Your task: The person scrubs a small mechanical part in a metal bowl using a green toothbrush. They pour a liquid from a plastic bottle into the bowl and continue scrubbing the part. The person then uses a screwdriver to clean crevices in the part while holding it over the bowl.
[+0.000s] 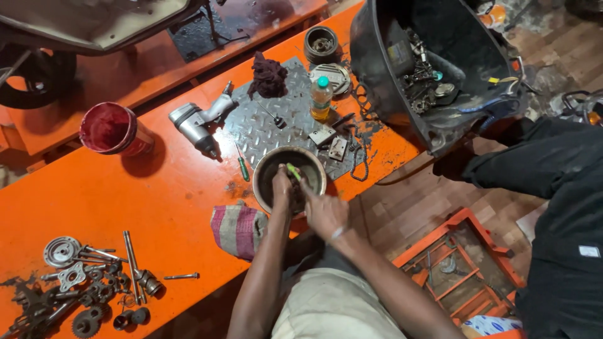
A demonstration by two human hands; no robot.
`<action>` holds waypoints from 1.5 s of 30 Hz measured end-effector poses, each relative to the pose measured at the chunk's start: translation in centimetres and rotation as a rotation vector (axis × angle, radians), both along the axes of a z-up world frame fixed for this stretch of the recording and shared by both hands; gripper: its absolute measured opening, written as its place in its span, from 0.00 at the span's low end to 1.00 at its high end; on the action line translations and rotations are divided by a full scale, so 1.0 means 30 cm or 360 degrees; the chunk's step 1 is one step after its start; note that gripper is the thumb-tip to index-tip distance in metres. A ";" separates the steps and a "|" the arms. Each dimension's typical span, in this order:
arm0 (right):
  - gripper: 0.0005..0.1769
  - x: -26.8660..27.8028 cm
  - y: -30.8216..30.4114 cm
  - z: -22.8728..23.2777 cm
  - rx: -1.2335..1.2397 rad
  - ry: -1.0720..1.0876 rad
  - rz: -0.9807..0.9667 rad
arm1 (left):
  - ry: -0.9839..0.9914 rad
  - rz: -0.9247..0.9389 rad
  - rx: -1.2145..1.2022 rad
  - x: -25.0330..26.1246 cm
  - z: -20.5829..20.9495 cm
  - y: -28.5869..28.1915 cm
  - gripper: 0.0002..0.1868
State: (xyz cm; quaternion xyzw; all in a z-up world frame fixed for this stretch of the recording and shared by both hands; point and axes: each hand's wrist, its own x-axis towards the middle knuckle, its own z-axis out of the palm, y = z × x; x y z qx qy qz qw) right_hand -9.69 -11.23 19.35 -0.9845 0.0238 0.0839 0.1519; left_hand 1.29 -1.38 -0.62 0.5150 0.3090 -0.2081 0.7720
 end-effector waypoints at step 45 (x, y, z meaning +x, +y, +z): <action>0.32 -0.026 0.010 -0.034 0.0042 0.0012 -0.0075 | 0.0289 0.0072 -0.0503 -0.025 0.072 0.033 0.25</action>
